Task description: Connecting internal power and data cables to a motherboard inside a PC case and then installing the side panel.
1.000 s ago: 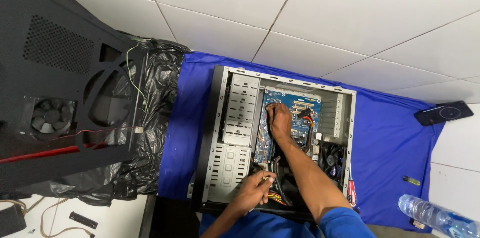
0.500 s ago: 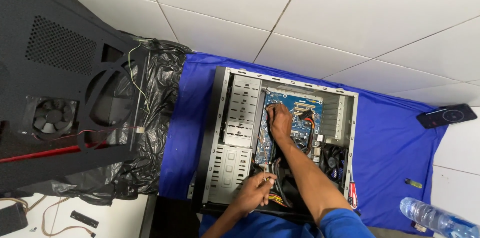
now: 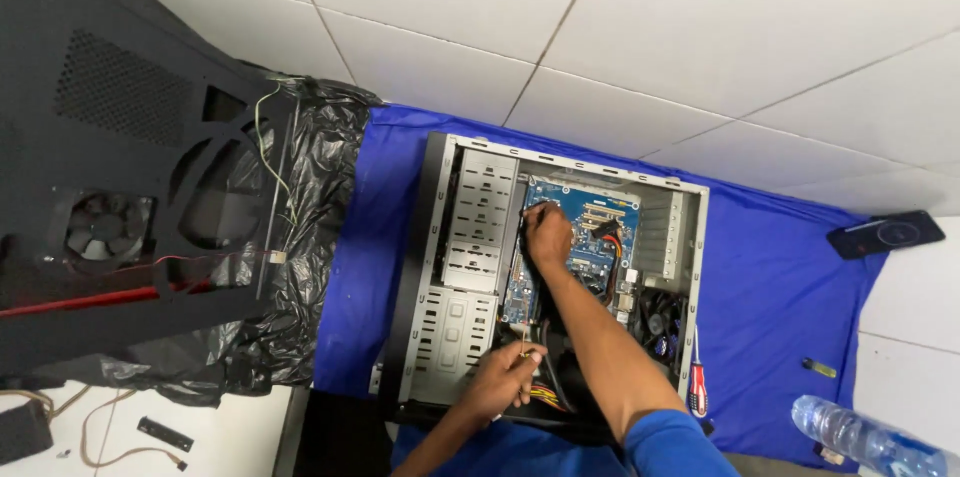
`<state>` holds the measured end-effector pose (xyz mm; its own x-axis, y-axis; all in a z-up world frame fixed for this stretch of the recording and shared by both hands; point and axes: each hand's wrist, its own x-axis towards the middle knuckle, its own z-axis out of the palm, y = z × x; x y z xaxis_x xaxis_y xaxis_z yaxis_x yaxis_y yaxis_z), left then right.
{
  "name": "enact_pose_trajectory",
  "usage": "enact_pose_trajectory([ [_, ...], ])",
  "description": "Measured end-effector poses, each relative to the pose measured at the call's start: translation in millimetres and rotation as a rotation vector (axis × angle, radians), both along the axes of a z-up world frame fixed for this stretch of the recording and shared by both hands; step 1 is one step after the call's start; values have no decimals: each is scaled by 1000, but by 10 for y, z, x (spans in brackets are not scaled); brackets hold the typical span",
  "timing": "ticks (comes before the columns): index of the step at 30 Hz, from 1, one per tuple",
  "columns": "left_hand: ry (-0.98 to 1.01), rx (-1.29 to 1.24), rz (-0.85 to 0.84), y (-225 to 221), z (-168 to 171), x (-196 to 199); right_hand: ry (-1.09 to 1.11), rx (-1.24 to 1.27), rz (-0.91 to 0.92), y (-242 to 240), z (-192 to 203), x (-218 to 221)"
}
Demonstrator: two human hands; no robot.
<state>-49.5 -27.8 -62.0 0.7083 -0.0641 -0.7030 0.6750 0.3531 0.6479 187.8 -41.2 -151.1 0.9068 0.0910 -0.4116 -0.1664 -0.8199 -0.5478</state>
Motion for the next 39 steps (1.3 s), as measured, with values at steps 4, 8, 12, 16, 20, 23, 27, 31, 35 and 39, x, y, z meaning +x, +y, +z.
enact_pose_trajectory([
  [4, 23, -76, 32, -17, 35, 48, -96, 13, 39, -201, -152, 1],
  [8, 61, -135, 191, -120, -116, 149, -110, 170, 136, -511, 171, -271],
  [12, 1, -87, 370, -437, -730, 306, -347, 193, 300, -1080, 161, -639],
  [16, 45, 0, 395, -456, -595, 649, -270, 100, 129, -1395, 516, -998],
  [20, -51, 68, 468, -418, -145, 851, 225, 325, -89, -1378, 1266, -1278],
  [23, -110, 72, 441, -370, 225, 819, 428, 439, -133, -1410, 1430, -1491],
  [27, -176, -24, 387, -434, -185, 867, 167, 145, 224, -1541, 925, -1388],
  [31, -180, -109, 379, -390, 137, 736, 5, 145, 242, -1494, 964, -1463],
  [35, -157, -165, 350, -322, 311, 669, -29, 97, 349, -1441, 910, -1462],
  [39, -185, -183, 388, -255, 580, 595, 49, 204, 317, -1472, 796, -1485],
])
